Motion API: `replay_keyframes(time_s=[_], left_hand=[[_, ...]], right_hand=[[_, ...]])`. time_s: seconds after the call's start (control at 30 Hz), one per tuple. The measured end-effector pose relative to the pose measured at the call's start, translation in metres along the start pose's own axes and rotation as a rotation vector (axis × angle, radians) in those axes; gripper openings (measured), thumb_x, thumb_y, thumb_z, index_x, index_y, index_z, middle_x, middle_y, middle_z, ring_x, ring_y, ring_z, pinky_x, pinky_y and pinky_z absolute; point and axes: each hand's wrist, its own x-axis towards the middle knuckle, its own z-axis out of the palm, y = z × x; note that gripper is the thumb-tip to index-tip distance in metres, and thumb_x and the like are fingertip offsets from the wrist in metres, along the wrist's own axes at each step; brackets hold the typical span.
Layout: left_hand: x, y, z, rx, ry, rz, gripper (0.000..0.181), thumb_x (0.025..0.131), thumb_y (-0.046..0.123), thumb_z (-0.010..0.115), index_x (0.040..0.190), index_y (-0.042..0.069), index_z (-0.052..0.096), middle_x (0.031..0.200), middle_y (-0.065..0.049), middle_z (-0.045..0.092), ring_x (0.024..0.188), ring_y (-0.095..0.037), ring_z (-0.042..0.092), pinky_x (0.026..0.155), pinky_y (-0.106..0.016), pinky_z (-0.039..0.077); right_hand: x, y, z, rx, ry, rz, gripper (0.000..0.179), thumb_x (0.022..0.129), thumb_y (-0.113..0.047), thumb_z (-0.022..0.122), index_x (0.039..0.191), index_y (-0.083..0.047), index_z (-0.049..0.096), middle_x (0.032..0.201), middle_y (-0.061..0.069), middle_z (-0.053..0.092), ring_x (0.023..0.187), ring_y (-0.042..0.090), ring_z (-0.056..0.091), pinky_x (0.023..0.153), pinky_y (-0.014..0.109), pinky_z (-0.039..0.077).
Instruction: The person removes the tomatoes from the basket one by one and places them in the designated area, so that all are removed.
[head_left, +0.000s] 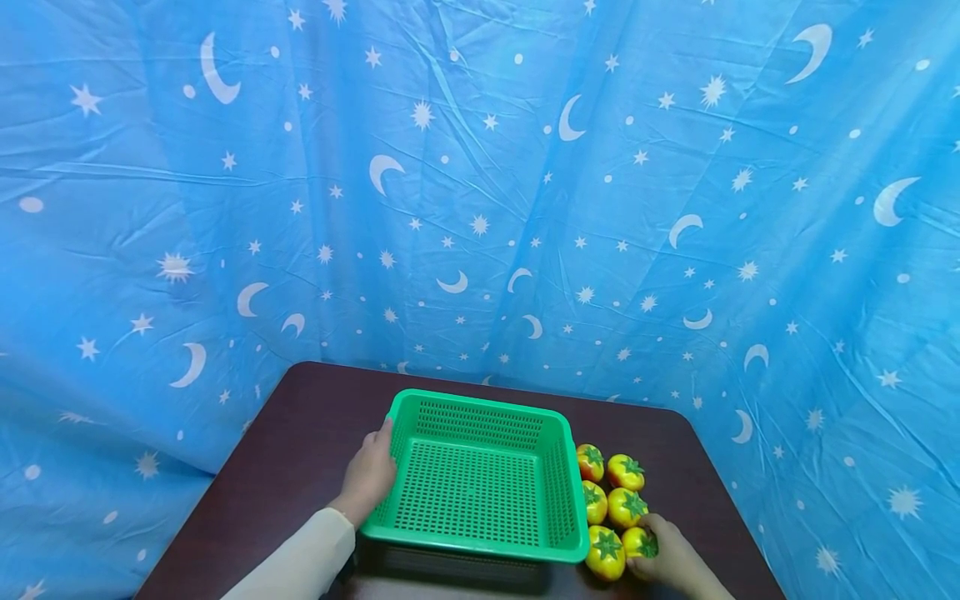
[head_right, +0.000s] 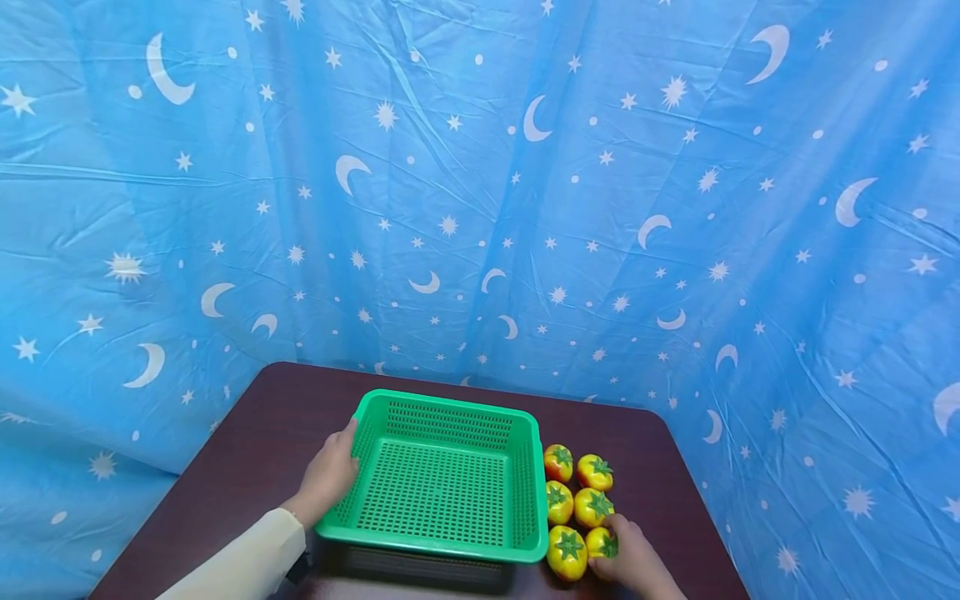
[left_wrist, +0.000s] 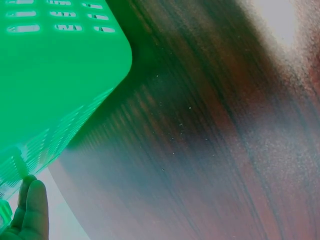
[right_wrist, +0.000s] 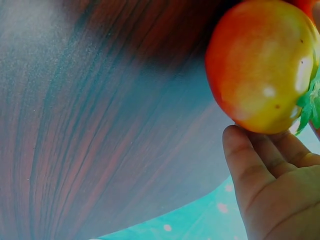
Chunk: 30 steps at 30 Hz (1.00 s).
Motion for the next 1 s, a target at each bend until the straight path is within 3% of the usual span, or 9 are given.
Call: replay_keyframes(time_s=[0.33,0.5,0.67,0.77,0.87,1.0], left_hand=[[0.002,-0.002,0.002,-0.006,0.000,-0.013,0.067,0.093,0.008,0.053,0.151,0.010,0.020,0.134,-0.021,0.046,0.106,-0.032,0.059,0.085,-0.051,0.050],[0.004,-0.003,0.003,-0.004,-0.006,-0.013,0.068,0.093,0.009,0.053,0.152,0.011,0.019,0.135,-0.021,0.045,0.105,-0.032,0.059,0.084,-0.051,0.051],[0.006,-0.001,0.001,0.021,-0.041,-0.009,0.065,0.094,0.007,0.048,0.152,0.009,0.017,0.137,-0.021,0.042,0.094,-0.028,0.061,0.076,-0.046,0.052],[0.006,0.001,-0.003,0.047,-0.097,-0.025,0.067,0.094,0.008,0.047,0.152,0.009,0.013,0.145,-0.024,0.032,0.089,-0.030,0.061,0.071,-0.046,0.051],[0.004,0.005,-0.012,0.091,-0.164,-0.042,0.077,0.092,0.016,0.055,0.153,0.011,0.008,0.153,-0.026,0.017,0.102,-0.045,0.057,0.077,-0.054,0.050],[0.000,0.016,-0.029,0.199,-0.201,-0.017,0.087,0.087,0.030,0.065,0.153,0.012,0.011,0.156,-0.024,0.009,0.131,-0.054,0.031,0.091,-0.066,0.041]], right_hand=[[0.001,0.002,0.002,0.008,0.021,-0.012,0.060,0.065,-0.030,0.084,0.108,0.001,0.057,0.098,0.008,0.060,0.084,0.018,0.053,0.073,0.037,0.049],[0.002,0.003,0.001,0.003,0.019,0.004,0.065,0.066,-0.038,0.083,0.111,0.001,0.056,0.101,0.010,0.060,0.089,0.020,0.055,0.076,0.041,0.050],[0.002,-0.002,-0.003,-0.022,0.028,0.029,0.065,0.071,-0.038,0.079,0.116,0.002,0.055,0.102,0.011,0.058,0.086,0.019,0.054,0.071,0.038,0.049],[-0.001,-0.014,-0.009,-0.092,0.065,0.029,0.063,0.077,-0.037,0.075,0.121,0.001,0.053,0.109,0.015,0.057,0.086,0.020,0.055,0.067,0.037,0.048],[-0.008,-0.036,-0.016,-0.169,0.124,-0.007,0.058,0.080,-0.034,0.073,0.125,-0.002,0.053,0.121,0.019,0.055,0.096,0.029,0.057,0.072,0.043,0.050],[-0.014,-0.078,-0.024,-0.197,0.131,-0.117,0.059,0.082,-0.034,0.071,0.130,-0.006,0.052,0.130,0.018,0.053,0.117,0.040,0.050,0.088,0.058,0.047]])
